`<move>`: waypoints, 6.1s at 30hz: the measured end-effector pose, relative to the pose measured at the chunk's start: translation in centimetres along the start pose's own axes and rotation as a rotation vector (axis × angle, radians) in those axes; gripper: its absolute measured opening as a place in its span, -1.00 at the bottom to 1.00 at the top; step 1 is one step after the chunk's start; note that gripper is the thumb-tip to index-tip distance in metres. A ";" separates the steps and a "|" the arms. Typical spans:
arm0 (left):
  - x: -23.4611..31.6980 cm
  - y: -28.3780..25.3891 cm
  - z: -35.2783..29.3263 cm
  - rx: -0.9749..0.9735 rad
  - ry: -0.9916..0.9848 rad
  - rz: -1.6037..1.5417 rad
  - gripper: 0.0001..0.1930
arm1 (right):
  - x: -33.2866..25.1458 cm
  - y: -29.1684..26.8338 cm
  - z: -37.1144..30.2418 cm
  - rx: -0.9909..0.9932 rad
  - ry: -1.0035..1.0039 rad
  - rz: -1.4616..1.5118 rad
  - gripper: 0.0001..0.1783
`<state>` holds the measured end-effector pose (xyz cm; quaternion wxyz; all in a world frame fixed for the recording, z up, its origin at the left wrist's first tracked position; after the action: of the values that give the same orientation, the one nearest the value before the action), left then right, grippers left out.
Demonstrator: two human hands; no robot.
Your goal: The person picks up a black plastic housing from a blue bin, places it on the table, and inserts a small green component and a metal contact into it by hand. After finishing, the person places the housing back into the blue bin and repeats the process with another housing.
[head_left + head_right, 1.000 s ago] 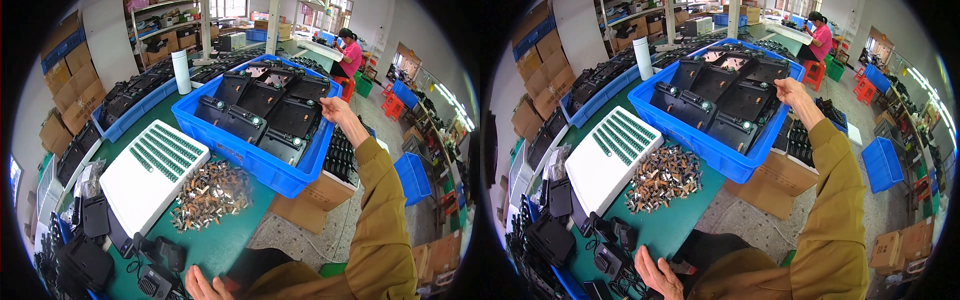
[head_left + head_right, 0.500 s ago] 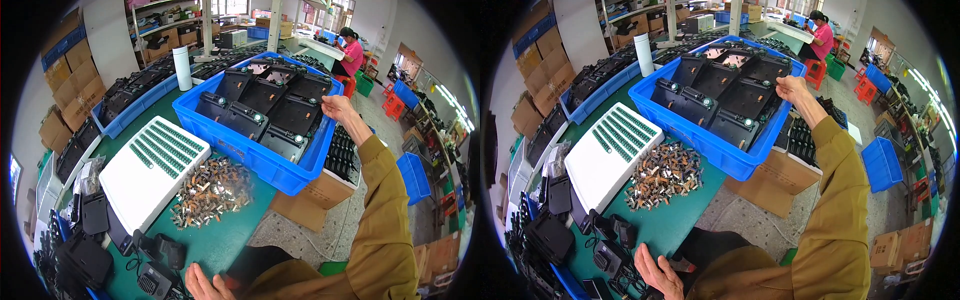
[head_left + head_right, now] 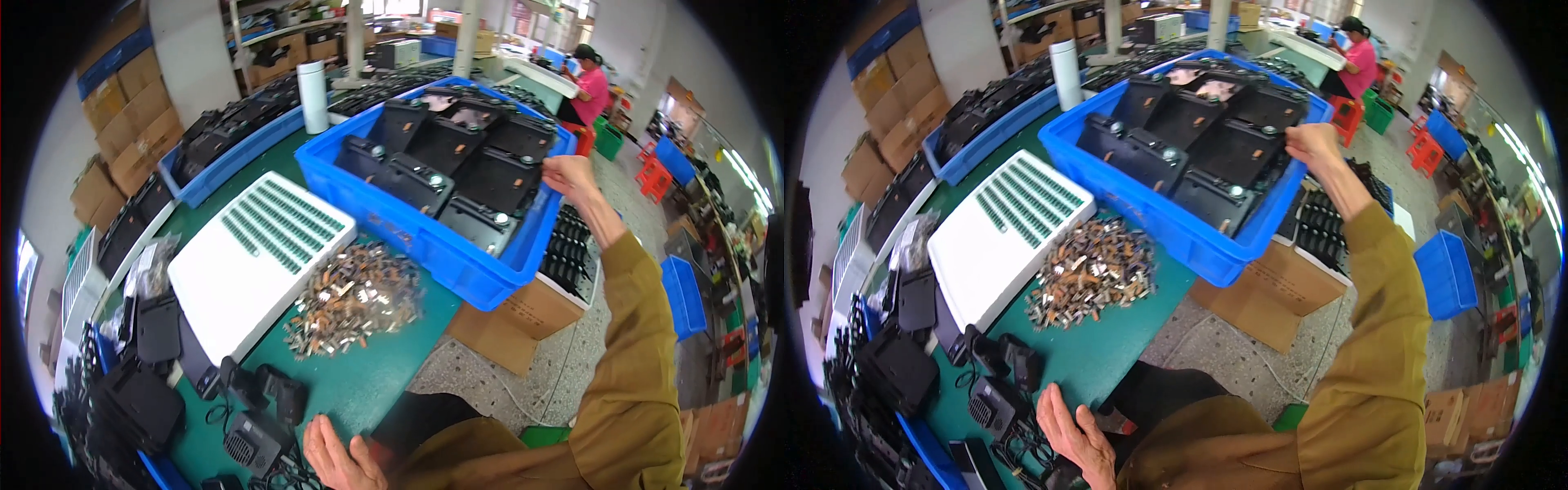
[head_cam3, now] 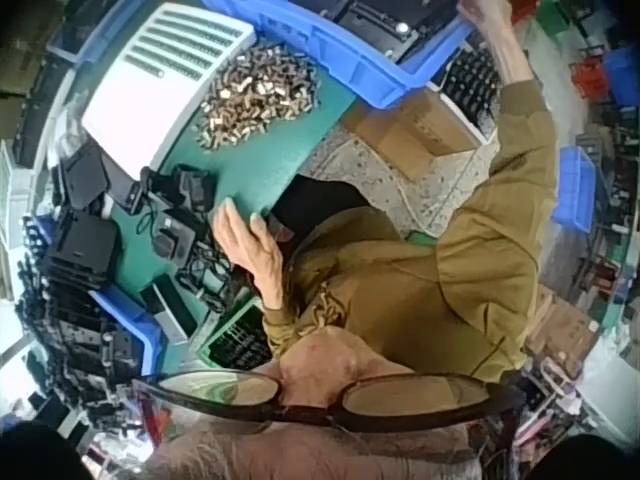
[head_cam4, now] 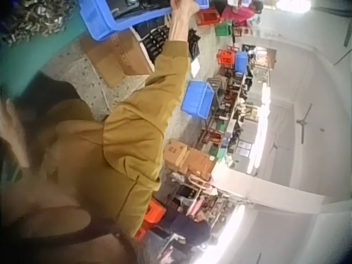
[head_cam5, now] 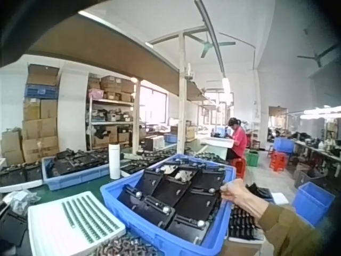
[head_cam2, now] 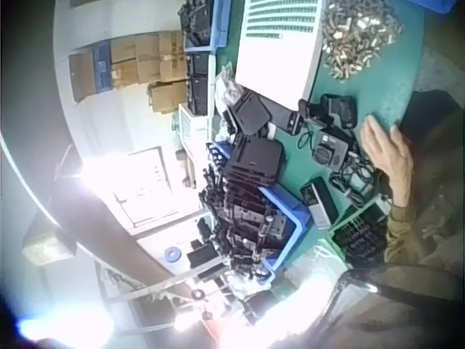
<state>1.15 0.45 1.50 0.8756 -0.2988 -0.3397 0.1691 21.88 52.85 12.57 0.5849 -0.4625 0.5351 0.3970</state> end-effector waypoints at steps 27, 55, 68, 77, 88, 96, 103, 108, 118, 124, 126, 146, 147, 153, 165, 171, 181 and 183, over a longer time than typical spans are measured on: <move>0.1 1.0 0.5 0.085 0.022 -0.144 -0.59 | -6.0 29.0 -45.1 -1.555 -0.858 -0.186 -0.34; 0.2 1.1 0.5 0.079 0.006 -0.165 -0.58 | -0.8 43.7 -49.4 -1.391 -1.117 -0.613 0.29; -0.1 1.2 0.5 0.067 0.000 -0.180 -0.59 | -1.8 48.5 -48.9 -1.587 -1.012 -0.563 0.56; -0.3 1.2 0.4 0.059 0.015 -0.200 -0.58 | -3.8 48.4 -48.0 -1.285 -1.099 -0.495 0.08; -0.3 0.8 0.5 0.087 0.011 -0.199 -0.53 | -8.2 41.2 -45.6 -1.349 -0.574 -0.138 -0.62; -0.2 1.0 0.7 0.214 -0.013 -0.324 -0.36 | -11.8 26.3 -38.9 -1.256 -0.532 0.074 -0.45; 0.8 0.6 -0.1 0.385 -0.038 -0.386 -0.16 | -7.1 12.0 -34.2 -1.175 -0.324 -0.004 -0.40; 4.1 -0.6 0.0 0.348 0.172 -0.132 -0.35 | -4.4 6.2 -34.7 -1.239 0.013 -0.075 -0.41; 3.3 -2.5 1.0 0.338 0.110 -0.289 -0.46 | -5.9 4.3 -35.9 -1.547 0.077 -0.163 -0.13; 3.8 -2.4 -1.8 0.227 -0.846 -1.023 -0.70 | -0.8 4.1 -33.7 -1.224 -0.293 -0.046 -0.24; 3.6 -2.0 -3.3 0.152 -0.833 -0.920 -0.69 | 1.5 4.0 -34.0 -1.365 0.127 -0.016 -0.33; 3.0 -3.0 -0.5 -0.243 0.064 -0.094 -0.18 | 5.1 6.7 -33.3 -1.439 0.061 -0.353 -0.48; 2.8 -2.7 -0.4 -0.242 0.063 -0.097 -0.18 | 5.5 6.8 -33.6 -1.360 -0.072 -0.351 -0.46; 1.9 -1.5 0.5 -0.322 0.103 0.008 -0.17 | 5.3 7.4 -33.9 -1.176 -0.735 -0.413 -0.49; 0.9 -2.0 0.0 -0.290 0.082 -0.094 -0.27 | 2.7 8.4 -34.0 -1.301 -1.054 -0.777 -0.65; 0.1 -2.3 0.1 -0.309 0.044 -0.185 -0.27 | 3.3 9.3 -33.8 -1.352 -0.713 -0.662 -0.67; 0.7 -1.8 0.0 -0.310 0.072 -0.088 -0.22 | 4.3 10.7 -32.4 -1.342 -0.439 -0.532 -0.66; 0.7 -1.7 0.0 -0.294 0.085 -0.089 -0.21 | 4.5 11.1 -32.1 -1.321 -0.409 -0.473 -0.68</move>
<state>1.81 -0.44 2.97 0.8428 -0.4151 -0.3362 0.0656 3.45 24.59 6.79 0.3422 -0.7387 -0.0503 0.5785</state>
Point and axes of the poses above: each hand's wrist, its own z-axis towards the middle knuckle, its own y-axis out of the palm, x = y × z, the point moved 1 cm from there along z, towards the middle knuckle, and after that the axes turned 12 degrees about x, right-handed, at the moved point
